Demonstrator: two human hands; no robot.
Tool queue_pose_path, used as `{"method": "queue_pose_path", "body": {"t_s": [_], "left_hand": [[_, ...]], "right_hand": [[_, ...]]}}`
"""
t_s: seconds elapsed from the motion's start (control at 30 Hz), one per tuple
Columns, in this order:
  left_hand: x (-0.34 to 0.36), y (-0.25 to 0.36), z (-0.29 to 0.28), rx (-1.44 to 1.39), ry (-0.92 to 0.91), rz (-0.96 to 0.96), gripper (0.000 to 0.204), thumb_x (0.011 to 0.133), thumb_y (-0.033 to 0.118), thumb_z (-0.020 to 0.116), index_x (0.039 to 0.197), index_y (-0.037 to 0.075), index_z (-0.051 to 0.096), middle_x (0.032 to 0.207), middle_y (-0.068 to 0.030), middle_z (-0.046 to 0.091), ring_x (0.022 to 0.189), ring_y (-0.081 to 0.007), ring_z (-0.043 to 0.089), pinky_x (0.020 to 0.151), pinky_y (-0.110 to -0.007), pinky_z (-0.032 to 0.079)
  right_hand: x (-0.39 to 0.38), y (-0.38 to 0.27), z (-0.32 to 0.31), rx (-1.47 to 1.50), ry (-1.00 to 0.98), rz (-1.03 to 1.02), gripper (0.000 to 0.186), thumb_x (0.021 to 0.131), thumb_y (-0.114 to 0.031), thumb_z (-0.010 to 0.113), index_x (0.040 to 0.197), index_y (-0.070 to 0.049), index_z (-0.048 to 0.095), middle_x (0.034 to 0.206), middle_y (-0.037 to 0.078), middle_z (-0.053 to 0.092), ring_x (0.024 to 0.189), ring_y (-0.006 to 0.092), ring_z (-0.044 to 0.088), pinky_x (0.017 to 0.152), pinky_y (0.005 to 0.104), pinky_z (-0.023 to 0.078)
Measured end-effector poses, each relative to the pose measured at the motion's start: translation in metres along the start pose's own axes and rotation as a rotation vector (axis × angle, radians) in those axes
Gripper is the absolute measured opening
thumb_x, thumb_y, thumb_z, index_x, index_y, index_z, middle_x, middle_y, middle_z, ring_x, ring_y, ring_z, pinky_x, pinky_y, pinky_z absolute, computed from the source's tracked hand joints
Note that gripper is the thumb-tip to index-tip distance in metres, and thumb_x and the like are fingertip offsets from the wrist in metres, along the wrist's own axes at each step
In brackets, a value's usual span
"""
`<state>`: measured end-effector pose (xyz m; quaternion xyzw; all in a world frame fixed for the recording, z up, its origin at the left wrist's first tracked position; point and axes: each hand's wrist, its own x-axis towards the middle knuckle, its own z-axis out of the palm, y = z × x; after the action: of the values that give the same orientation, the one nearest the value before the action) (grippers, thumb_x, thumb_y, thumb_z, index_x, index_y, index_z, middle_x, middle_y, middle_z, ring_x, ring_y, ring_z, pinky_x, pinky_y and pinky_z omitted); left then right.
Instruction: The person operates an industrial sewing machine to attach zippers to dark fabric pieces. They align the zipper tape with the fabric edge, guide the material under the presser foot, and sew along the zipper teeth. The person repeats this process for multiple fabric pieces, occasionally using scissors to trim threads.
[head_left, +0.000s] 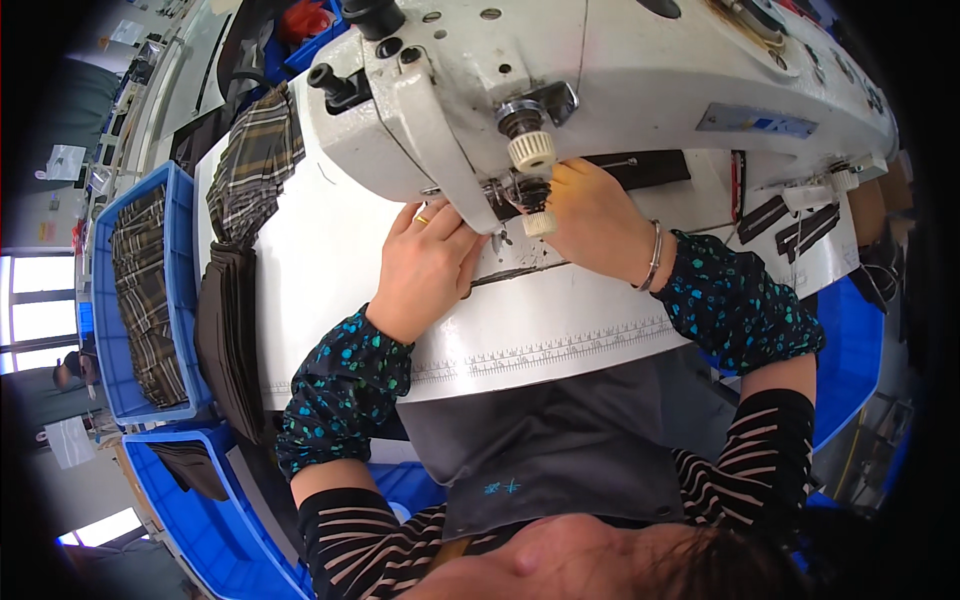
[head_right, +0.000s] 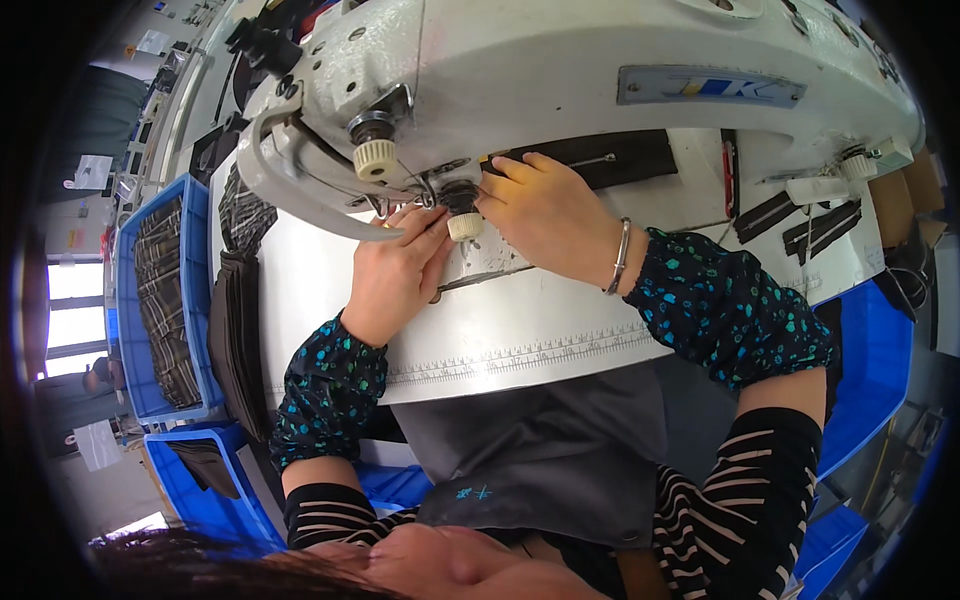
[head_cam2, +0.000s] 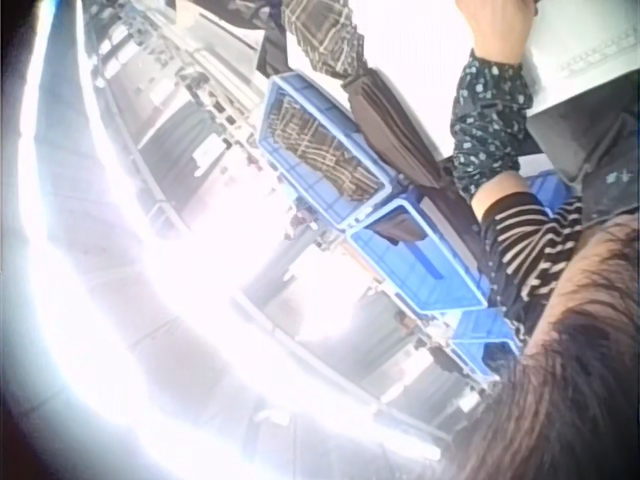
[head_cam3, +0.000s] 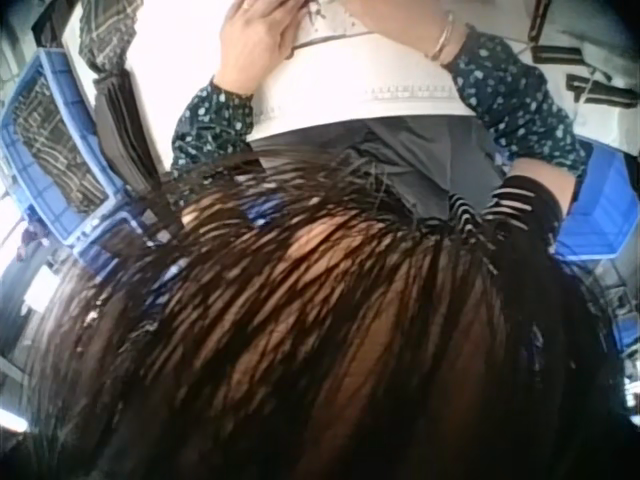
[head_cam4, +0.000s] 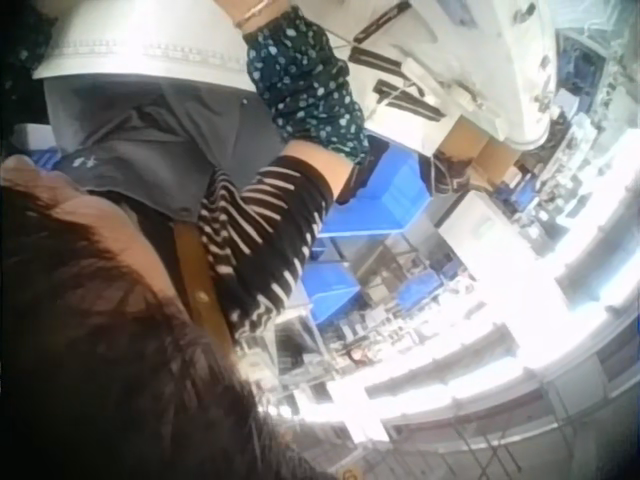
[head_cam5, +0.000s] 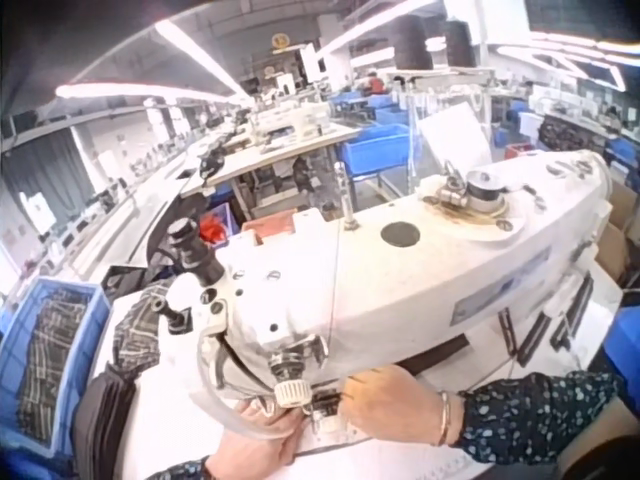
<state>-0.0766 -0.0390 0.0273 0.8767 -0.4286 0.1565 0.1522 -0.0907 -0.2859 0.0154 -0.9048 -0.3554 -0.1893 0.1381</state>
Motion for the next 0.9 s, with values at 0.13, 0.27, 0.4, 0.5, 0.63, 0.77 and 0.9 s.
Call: {"method": "queue_pose_path", "body": {"t_s": [0.13,0.27,0.4,0.5,0.63,0.77,0.9], "left_hand": [[0.001,0.000,0.000,0.012,-0.007,0.000,0.024,0.090,0.012,0.075,0.112,0.003,0.077,0.112,-0.0100,0.075,0.108,-0.0308,0.071,0.087,-0.044,0.054],[-0.001,-0.001,0.000,0.040,-0.006,0.002,0.024,0.091,0.013,0.075,0.114,0.003,0.077,0.113,-0.0099,0.076,0.108,-0.0308,0.071,0.090,-0.045,0.054],[-0.002,-0.001,0.003,0.061,-0.002,-0.003,0.026,0.092,0.014,0.075,0.115,0.004,0.077,0.113,-0.0101,0.076,0.109,-0.0311,0.071,0.093,-0.045,0.054],[-0.002,-0.001,0.004,0.060,-0.008,-0.007,0.027,0.093,0.015,0.074,0.117,0.004,0.077,0.114,-0.0107,0.076,0.110,-0.0314,0.071,0.094,-0.046,0.054],[-0.003,0.000,0.004,0.078,-0.030,-0.015,0.029,0.093,0.017,0.074,0.118,0.003,0.076,0.116,-0.0112,0.076,0.111,-0.0323,0.071,0.096,-0.046,0.054],[-0.004,0.002,0.003,0.128,-0.007,0.007,0.029,0.093,0.018,0.074,0.119,0.004,0.076,0.119,-0.0109,0.076,0.113,-0.0322,0.071,0.096,-0.045,0.054],[-0.010,0.007,0.003,0.109,0.014,0.027,0.031,0.092,0.017,0.077,0.121,0.004,0.076,0.125,-0.0112,0.075,0.116,-0.0306,0.071,0.096,-0.043,0.054]], "right_hand": [[-0.002,0.002,0.002,0.002,-0.001,-0.003,0.022,0.081,-0.013,0.070,0.101,-0.007,0.071,0.114,0.007,0.071,0.120,0.0257,0.064,0.103,0.0404,0.051],[0.000,0.002,0.001,-0.001,0.003,-0.021,0.020,0.080,-0.013,0.071,0.100,-0.008,0.070,0.112,0.007,0.071,0.120,0.0253,0.064,0.103,0.0407,0.051],[-0.001,0.004,0.003,-0.036,-0.004,-0.022,0.019,0.080,-0.015,0.070,0.098,-0.008,0.070,0.111,0.006,0.070,0.119,0.0250,0.064,0.102,0.0407,0.051],[-0.001,0.005,0.001,-0.022,-0.015,-0.020,0.019,0.080,-0.014,0.070,0.098,-0.008,0.070,0.110,0.006,0.070,0.117,0.0248,0.064,0.100,0.0406,0.051],[0.001,0.008,-0.003,0.019,0.016,-0.008,0.020,0.080,-0.013,0.069,0.099,-0.007,0.070,0.107,0.006,0.071,0.110,0.0251,0.066,0.098,0.0404,0.052],[-0.005,0.011,-0.010,-0.042,0.007,0.112,0.019,0.082,-0.012,0.066,0.098,-0.003,0.071,0.100,0.009,0.071,0.099,0.0260,0.069,0.093,0.0411,0.052],[-0.014,-0.014,-0.018,-0.259,-0.102,-0.015,0.017,0.082,-0.012,0.065,0.091,0.000,0.071,0.086,0.011,0.071,0.084,0.0257,0.070,0.088,0.0402,0.052]]}}
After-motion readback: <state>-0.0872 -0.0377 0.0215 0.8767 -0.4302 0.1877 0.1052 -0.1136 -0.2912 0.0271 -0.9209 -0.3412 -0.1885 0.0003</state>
